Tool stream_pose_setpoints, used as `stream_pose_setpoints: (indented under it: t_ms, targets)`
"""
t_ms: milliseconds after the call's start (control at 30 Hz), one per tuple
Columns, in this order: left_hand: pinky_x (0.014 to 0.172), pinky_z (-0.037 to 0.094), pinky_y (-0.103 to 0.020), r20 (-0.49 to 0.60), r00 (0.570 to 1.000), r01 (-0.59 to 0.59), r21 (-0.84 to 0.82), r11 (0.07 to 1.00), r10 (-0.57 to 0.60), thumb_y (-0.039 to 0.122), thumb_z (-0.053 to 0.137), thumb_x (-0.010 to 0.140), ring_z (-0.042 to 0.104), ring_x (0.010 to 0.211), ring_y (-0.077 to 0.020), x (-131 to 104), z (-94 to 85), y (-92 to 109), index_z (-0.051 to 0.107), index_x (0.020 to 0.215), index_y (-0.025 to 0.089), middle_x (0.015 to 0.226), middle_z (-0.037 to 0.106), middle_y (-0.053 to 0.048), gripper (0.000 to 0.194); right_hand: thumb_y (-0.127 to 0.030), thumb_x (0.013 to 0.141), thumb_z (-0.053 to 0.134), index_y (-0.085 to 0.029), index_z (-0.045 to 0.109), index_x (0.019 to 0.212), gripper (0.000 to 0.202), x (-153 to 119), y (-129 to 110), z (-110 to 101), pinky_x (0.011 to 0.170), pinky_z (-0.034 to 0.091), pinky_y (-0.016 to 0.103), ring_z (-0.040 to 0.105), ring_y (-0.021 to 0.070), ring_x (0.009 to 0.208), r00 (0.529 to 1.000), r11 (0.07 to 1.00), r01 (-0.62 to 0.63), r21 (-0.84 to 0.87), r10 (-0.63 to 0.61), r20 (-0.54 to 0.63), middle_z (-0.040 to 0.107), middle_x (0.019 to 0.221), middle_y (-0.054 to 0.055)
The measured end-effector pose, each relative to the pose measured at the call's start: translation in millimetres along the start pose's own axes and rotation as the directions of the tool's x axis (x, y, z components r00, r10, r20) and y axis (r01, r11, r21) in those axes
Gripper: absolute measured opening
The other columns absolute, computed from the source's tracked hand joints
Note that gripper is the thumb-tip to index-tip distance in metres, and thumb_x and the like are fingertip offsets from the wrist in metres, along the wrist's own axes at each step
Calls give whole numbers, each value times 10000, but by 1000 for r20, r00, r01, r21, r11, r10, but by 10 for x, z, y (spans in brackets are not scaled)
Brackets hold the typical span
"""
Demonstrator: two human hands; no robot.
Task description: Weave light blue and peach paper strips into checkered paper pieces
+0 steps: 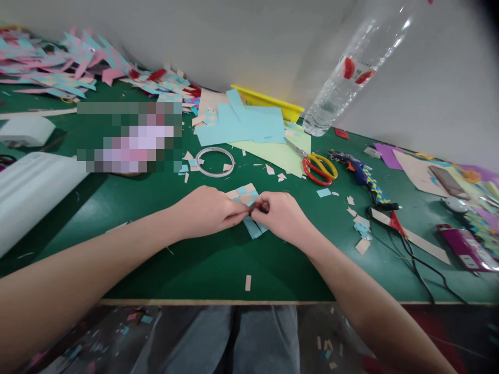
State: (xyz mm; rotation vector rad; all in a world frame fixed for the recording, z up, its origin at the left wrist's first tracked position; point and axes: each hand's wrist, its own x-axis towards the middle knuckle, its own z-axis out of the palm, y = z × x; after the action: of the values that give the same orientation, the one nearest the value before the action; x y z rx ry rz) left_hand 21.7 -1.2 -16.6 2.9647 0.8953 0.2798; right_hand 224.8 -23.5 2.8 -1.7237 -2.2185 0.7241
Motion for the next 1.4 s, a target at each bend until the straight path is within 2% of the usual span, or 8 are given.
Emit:
stream_pose_setpoints:
  t_ms: [333, 467, 633, 800, 1000, 1067, 1200, 1400]
  targets:
    - [469, 201, -262, 4, 1000, 5, 19, 1000, -5, 358, 432, 999, 560, 492, -154, 7, 2, 12, 745, 1010, 278, 604, 676, -8, 323, -265, 733, 601, -178, 634, 693, 101, 16, 63, -47, 527, 291, 246, 408, 93, 522, 1000, 998, 3, 71, -2, -12, 518, 548, -43]
    - [474, 227, -261, -2, 1000, 12, -12, 1000, -12, 353, 435, 1000, 575, 510, -154, 8, 6, 8, 749, 967, 263, 619, 687, -7, 329, -293, 740, 622, -173, 652, 686, 134, 9, 97, -73, 513, 285, 238, 368, 84, 522, 1000, 981, -17, 191, 13, 22, 462, 533, -53]
    - [472, 236, -258, -17, 1000, -2, -58, 998, 1, 346, 455, 993, 558, 491, -150, 6, -3, -6, 754, 934, 278, 587, 675, 11, 313, -346, 821, 604, -167, 727, 769, 224, 3, 137, -101, 514, 290, 238, 337, 83, 538, 996, 947, 3, 321, -32, 87, 466, 552, -41]
    - [463, 229, -273, -53, 998, -41, 2, 999, 41, 363, 414, 1005, 548, 468, -157, -13, 24, -16, 754, 918, 285, 560, 644, 11, 359, -339, 858, 601, -177, 775, 834, 240, 21, 129, -90, 530, 313, 245, 392, 90, 545, 998, 961, 39, 272, -54, 46, 556, 588, -15]
    - [467, 264, -285, -107, 978, -163, 133, 978, 178, 340, 359, 1026, 584, 503, -161, -50, 47, -28, 722, 1073, 246, 641, 698, -7, 379, -335, 868, 595, -185, 775, 795, 245, 37, 121, -65, 519, 304, 242, 398, 88, 536, 998, 975, 49, 216, -53, 13, 569, 581, -15]
    - [466, 258, -287, -166, 967, -168, 164, 972, 195, 327, 385, 1018, 563, 481, -153, -54, 36, -26, 733, 985, 228, 623, 693, -4, 363, -337, 867, 595, -185, 768, 776, 247, 36, 122, -65, 508, 288, 241, 384, 84, 524, 999, 975, 47, 217, -50, 10, 547, 561, -22]
    - [448, 171, -304, -241, 960, -94, 206, 974, 144, 342, 403, 1000, 440, 382, -154, -44, 18, -18, 673, 650, 203, 479, 593, -7, 463, -350, 845, 623, -184, 754, 761, 227, 30, 106, -61, 509, 284, 237, 381, 79, 522, 999, 973, 43, 226, -43, -1, 519, 542, -35]
    - [461, 134, -297, -238, 963, -76, 198, 977, 123, 332, 444, 977, 411, 382, -159, -38, 33, -22, 659, 616, 209, 460, 568, -5, 438, -418, 784, 699, -185, 727, 753, 236, 35, 60, -49, 535, 313, 239, 402, 84, 540, 999, 983, 28, 181, -23, -34, 513, 556, -41]
